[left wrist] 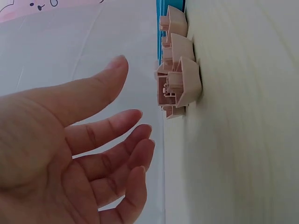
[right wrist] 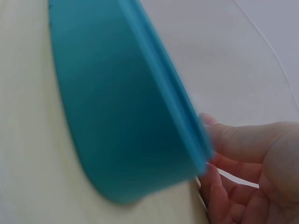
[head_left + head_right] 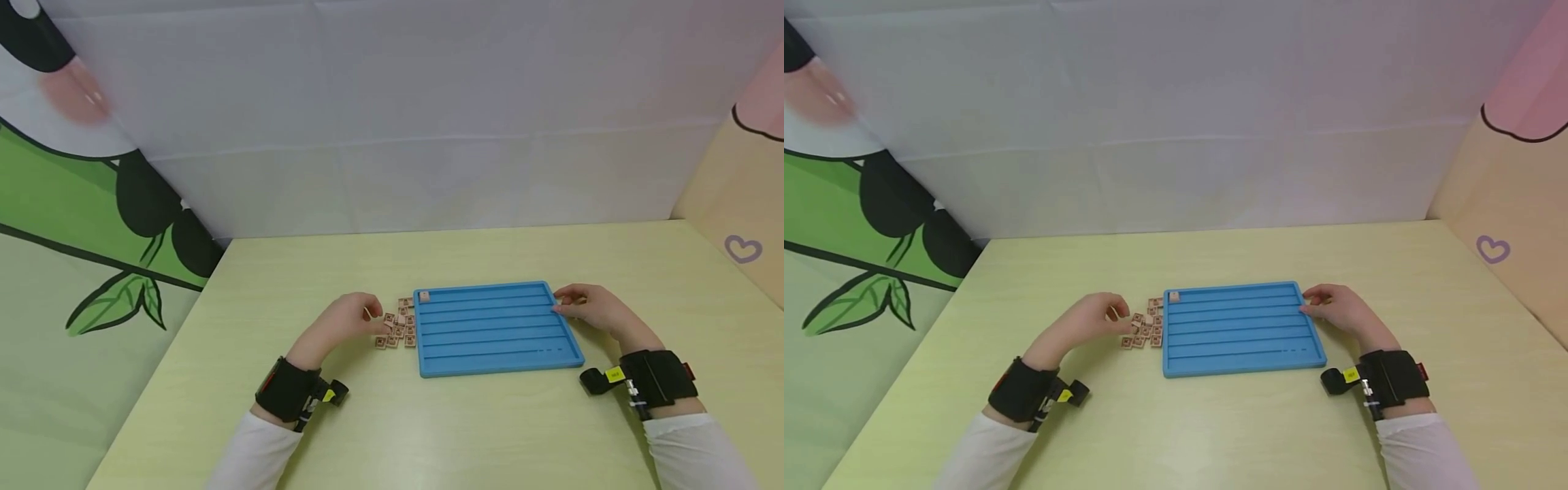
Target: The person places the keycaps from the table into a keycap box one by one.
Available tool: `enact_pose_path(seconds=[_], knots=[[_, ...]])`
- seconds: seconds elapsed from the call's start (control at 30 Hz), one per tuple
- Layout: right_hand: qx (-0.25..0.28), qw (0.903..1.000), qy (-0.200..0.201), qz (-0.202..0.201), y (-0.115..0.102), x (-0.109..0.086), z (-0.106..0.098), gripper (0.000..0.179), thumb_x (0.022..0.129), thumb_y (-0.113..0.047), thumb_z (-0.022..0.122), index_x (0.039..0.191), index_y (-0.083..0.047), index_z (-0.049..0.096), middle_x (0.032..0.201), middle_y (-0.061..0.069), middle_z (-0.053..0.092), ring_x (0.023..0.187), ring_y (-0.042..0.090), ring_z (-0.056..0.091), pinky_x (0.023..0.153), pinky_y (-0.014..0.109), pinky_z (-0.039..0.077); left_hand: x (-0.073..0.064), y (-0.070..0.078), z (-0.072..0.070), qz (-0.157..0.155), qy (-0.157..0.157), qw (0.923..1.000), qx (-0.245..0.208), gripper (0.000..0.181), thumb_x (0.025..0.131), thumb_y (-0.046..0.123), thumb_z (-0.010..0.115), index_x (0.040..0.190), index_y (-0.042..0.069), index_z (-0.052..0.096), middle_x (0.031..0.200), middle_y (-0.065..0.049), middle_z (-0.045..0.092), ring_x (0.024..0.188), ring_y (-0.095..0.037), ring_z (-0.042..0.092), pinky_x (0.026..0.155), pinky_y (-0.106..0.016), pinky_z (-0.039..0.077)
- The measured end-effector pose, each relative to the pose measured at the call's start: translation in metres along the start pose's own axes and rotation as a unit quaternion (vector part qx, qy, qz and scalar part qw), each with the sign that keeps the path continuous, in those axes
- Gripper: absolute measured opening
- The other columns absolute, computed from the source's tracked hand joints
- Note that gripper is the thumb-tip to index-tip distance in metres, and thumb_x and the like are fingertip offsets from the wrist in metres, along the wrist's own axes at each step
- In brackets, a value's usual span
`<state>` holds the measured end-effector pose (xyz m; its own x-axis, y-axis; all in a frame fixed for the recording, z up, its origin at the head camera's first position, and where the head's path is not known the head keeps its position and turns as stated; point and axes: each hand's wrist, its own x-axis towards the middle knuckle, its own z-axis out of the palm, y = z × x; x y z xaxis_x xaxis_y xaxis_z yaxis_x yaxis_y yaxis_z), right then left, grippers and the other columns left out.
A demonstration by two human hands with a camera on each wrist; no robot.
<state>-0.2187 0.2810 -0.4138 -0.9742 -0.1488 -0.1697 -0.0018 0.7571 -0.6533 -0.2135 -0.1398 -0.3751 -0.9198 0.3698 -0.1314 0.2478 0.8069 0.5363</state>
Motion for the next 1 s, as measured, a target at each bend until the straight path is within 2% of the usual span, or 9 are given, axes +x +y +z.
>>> enact_pose_path(seconds=[0.17,0.4,1.0], knots=[[-0.003,1.0,0.002,0.001,0.0,0.0,0.0,0.048,0.093,-0.027,0.061,0.124,0.008,0.052,0.098,0.014,0.053,0.091,0.028,0.046,0.071,0.031,0.038,-0.001,-0.002,0.002,0.002,-0.021,0.9998,-0.001,0.022,0.078,0.019,0.078,0.085,0.007,0.062,0.079,-0.002,0.057,0.068,-0.016,0.049,0.063,-0.027,0.041],[0.0,1.0,0.003,-0.003,0.002,0.002,0.002,0.048,0.094,-0.027,0.06,0.125,0.009,0.051,0.099,0.014,0.053,0.091,0.029,0.046,0.071,0.031,0.038,0.0,-0.005,0.01,0.008,-0.049,0.9983,0.029,0.019,0.079,0.019,0.078,0.083,0.009,0.063,0.079,0.0,0.057,0.073,-0.016,0.048,0.071,-0.03,0.043],[0.004,1.0,0.001,-0.004,0.001,0.002,0.001,0.049,0.094,-0.028,0.06,0.125,0.008,0.051,0.1,0.014,0.053,0.093,0.029,0.045,0.073,0.032,0.037,-0.001,-0.006,0.013,0.019,-0.048,0.9976,0.047,0.012,0.083,0.016,0.074,0.083,0.01,0.063,0.081,0.0,0.06,0.072,-0.014,0.05,0.07,-0.029,0.044]])
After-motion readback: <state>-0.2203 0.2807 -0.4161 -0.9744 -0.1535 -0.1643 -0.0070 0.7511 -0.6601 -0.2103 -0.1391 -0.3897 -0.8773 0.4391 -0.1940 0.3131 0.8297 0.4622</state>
